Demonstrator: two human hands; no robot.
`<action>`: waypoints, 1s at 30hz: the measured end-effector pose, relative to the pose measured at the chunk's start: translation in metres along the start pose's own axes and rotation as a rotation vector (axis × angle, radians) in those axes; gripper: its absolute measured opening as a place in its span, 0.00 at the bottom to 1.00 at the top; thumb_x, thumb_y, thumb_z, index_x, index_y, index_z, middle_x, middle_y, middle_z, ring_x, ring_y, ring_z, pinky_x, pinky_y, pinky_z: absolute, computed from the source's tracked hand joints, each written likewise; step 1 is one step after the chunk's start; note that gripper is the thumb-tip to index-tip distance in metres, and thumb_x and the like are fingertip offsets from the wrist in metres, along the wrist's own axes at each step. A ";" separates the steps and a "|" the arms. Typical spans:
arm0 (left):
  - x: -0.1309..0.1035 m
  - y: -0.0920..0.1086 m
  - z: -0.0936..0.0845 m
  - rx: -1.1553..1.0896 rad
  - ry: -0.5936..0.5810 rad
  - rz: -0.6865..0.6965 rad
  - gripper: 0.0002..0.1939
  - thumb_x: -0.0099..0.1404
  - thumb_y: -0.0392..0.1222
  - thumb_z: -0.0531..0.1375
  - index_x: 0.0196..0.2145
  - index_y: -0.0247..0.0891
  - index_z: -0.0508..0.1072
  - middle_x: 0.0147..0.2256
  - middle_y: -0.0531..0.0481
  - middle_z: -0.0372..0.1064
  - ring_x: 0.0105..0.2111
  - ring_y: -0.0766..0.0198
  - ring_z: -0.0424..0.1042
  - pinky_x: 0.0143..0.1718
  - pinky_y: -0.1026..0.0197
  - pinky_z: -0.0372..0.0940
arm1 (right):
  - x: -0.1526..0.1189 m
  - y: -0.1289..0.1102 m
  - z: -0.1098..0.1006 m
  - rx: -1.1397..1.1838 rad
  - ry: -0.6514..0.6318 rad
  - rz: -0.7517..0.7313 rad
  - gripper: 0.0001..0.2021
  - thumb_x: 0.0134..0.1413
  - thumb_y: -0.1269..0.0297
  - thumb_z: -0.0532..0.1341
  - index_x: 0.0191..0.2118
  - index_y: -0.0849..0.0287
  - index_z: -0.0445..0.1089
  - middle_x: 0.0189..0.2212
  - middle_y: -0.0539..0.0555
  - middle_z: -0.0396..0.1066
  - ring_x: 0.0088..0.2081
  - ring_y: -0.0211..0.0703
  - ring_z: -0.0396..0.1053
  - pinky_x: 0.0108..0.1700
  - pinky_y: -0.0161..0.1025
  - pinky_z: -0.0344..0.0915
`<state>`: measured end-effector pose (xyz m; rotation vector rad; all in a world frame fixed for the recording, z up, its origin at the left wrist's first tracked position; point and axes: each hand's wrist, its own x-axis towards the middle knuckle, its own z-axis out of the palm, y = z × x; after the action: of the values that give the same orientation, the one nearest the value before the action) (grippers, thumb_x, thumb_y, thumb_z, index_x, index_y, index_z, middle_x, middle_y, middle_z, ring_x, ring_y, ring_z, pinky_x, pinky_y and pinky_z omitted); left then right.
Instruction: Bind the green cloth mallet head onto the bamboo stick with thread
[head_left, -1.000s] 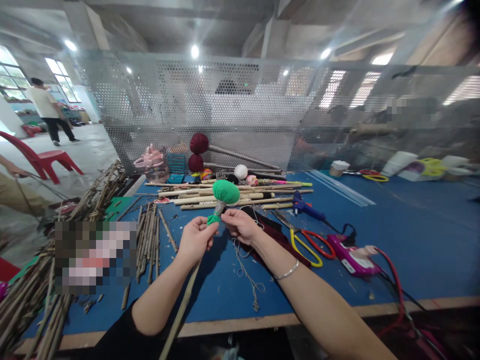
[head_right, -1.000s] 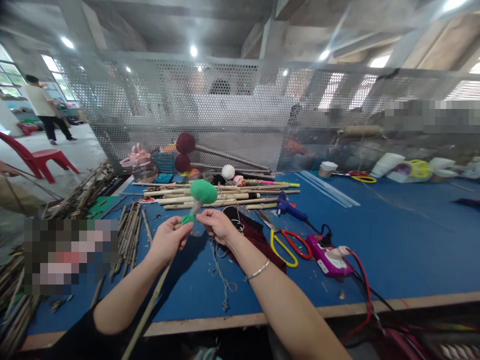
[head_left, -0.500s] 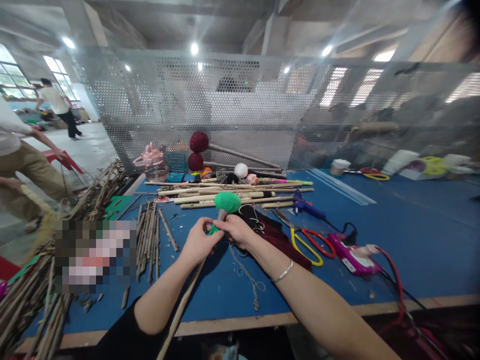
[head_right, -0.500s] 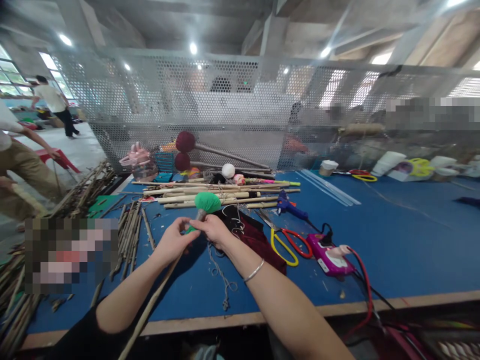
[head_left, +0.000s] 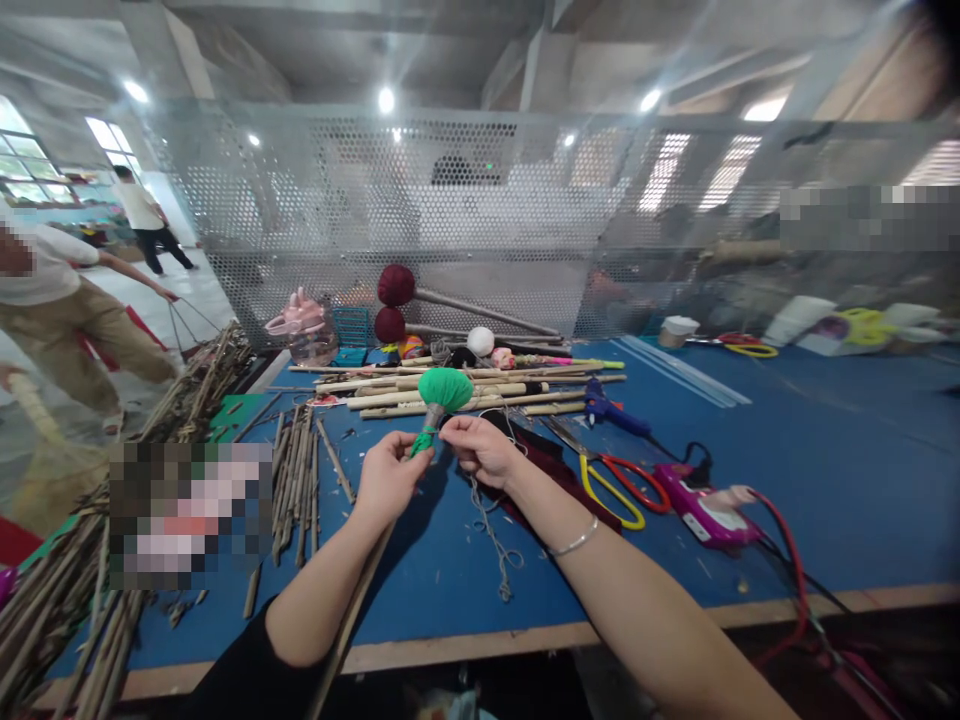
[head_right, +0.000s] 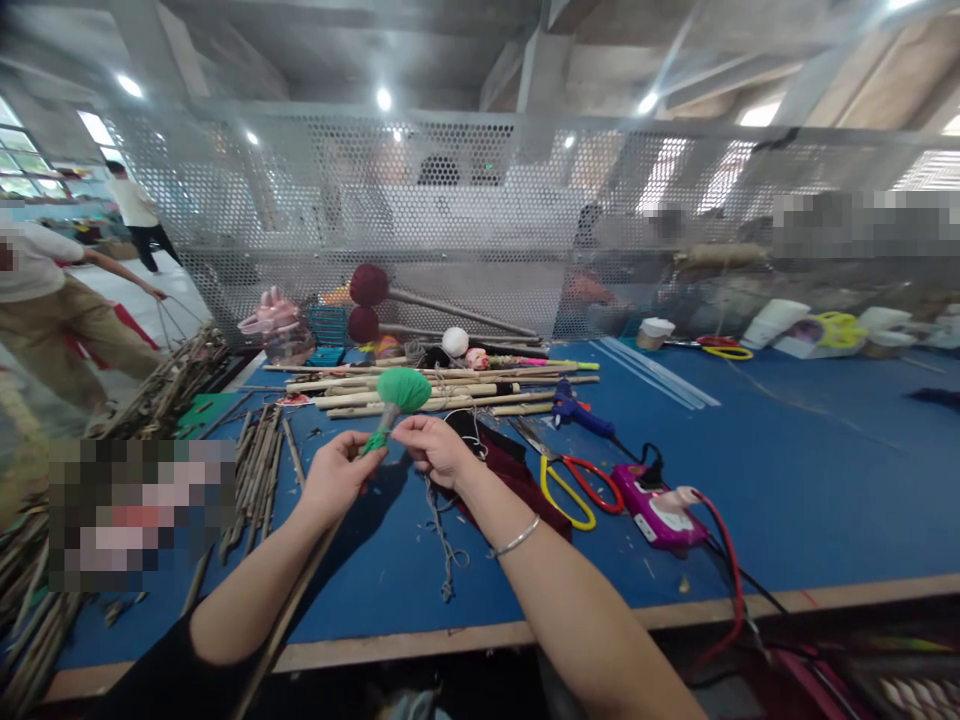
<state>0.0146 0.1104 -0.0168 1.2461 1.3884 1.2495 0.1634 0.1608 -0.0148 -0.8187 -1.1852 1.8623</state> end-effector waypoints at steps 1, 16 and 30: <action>0.000 0.000 0.000 -0.015 0.002 0.000 0.15 0.49 0.47 0.62 0.31 0.34 0.67 0.15 0.59 0.60 0.12 0.75 0.56 0.11 0.71 0.52 | 0.001 0.002 0.000 0.018 0.010 -0.006 0.15 0.35 0.61 0.67 0.25 0.61 0.61 0.10 0.38 0.47 0.12 0.24 0.38 0.13 0.26 0.35; -0.006 0.006 0.001 -0.234 -0.225 -0.325 0.23 0.56 0.58 0.55 0.39 0.34 0.65 0.28 0.47 0.69 0.18 0.70 0.68 0.17 0.67 0.62 | 0.005 0.012 0.003 -0.071 0.006 0.014 0.17 0.37 0.56 0.67 0.23 0.61 0.60 0.09 0.38 0.46 0.11 0.25 0.38 0.12 0.28 0.34; 0.003 0.001 0.001 -0.408 -0.216 -0.158 0.21 0.46 0.48 0.65 0.33 0.34 0.63 0.25 0.54 0.66 0.15 0.78 0.57 0.14 0.72 0.51 | 0.006 0.011 0.000 -0.187 0.014 -0.089 0.17 0.38 0.55 0.65 0.28 0.62 0.62 0.14 0.42 0.59 0.12 0.25 0.40 0.14 0.31 0.34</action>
<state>0.0157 0.1135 -0.0159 0.9374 0.9935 1.1765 0.1573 0.1628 -0.0252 -0.8638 -1.3798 1.6897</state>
